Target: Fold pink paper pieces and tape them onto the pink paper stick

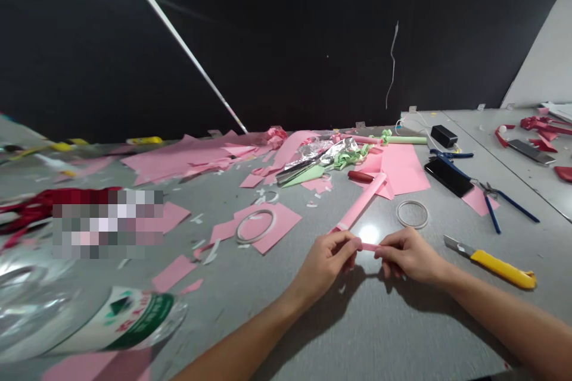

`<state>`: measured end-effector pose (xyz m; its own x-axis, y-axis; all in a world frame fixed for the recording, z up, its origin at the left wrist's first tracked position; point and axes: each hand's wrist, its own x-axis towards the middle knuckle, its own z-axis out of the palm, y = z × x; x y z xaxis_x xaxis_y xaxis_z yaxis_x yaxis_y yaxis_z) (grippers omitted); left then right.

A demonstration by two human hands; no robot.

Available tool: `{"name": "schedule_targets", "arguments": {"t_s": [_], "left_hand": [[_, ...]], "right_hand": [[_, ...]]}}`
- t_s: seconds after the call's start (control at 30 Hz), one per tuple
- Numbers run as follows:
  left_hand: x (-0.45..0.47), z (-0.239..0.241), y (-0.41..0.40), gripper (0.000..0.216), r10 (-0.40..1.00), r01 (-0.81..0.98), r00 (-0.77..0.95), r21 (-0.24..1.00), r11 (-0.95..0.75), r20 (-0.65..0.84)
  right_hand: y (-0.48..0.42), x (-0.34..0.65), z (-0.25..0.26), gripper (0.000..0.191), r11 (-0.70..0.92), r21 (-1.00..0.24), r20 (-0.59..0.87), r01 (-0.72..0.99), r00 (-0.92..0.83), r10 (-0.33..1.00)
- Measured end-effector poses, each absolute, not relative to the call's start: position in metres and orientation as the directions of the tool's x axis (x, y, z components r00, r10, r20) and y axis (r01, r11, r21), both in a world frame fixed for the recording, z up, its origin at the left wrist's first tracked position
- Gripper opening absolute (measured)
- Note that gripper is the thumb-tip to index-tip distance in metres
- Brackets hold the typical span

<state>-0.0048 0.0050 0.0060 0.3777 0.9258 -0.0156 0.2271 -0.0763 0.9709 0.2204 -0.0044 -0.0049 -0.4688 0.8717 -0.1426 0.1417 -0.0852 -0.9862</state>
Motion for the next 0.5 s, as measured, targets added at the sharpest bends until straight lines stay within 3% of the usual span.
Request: {"name": "schedule_targets", "arguments": {"t_s": [0.1, 0.27, 0.5], "left_hand": [[-0.001, 0.000, 0.002, 0.037, 0.930, 0.064, 0.366, 0.998, 0.003, -0.026], [0.002, 0.001, -0.006, 0.033, 0.970, 0.121, 0.239, 0.989, -0.083, 0.052], [0.005, 0.001, -0.012, 0.033, 0.991, 0.043, 0.074, 0.992, -0.117, 0.114]], "right_hand": [[-0.009, 0.215, -0.008, 0.054, -0.124, -0.989, -0.148, 0.082, -0.456, 0.878], [-0.012, 0.213, -0.008, 0.057, -0.186, -0.979, -0.202, 0.083, -0.516, 0.832], [-0.016, 0.211, 0.000, 0.059, -0.244, -0.963, -0.264, 0.116, -0.599, 0.756]]}}
